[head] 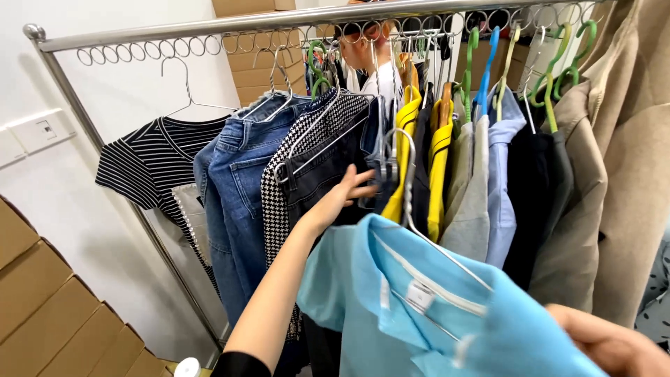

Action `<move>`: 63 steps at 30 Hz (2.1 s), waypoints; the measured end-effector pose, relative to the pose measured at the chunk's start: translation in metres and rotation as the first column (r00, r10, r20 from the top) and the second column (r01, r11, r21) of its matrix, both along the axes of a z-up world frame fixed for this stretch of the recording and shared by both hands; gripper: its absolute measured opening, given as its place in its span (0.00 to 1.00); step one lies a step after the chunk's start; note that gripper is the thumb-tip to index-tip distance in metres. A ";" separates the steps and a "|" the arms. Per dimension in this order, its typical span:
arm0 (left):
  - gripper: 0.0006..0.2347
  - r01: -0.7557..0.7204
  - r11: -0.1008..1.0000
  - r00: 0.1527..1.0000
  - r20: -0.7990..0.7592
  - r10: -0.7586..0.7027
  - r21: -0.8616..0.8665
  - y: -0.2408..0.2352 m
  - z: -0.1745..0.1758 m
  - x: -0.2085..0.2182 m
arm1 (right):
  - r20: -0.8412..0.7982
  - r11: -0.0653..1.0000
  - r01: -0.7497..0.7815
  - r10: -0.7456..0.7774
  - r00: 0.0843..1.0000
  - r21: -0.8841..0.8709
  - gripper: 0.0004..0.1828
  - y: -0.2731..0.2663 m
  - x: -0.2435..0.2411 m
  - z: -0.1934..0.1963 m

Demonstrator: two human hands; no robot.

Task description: Packing garments into bags and boxes, and hanging shirts on a clothing rack.

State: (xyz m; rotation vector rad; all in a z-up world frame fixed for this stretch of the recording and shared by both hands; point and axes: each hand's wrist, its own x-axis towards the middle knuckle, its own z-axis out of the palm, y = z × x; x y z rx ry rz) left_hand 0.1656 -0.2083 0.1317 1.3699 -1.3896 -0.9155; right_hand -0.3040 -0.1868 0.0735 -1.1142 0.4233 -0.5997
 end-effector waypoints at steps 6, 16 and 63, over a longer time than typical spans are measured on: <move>0.40 0.062 0.991 0.996 0.049 -0.068 0.119 -0.029 0.037 0.004 | 0.119 0.978 -0.034 0.060 0.991 -0.208 0.30 0.042 0.117 0.025; 0.34 -0.367 0.919 0.889 -0.345 0.301 -0.144 -0.025 -0.018 0.029 | 0.257 0.804 0.415 -0.332 0.908 -0.427 0.19 0.054 0.300 0.064; 0.24 -0.556 0.795 0.763 0.230 0.604 -0.242 0.037 -0.102 0.052 | -0.109 0.327 0.123 -0.608 0.786 -0.937 0.23 -0.131 0.448 0.062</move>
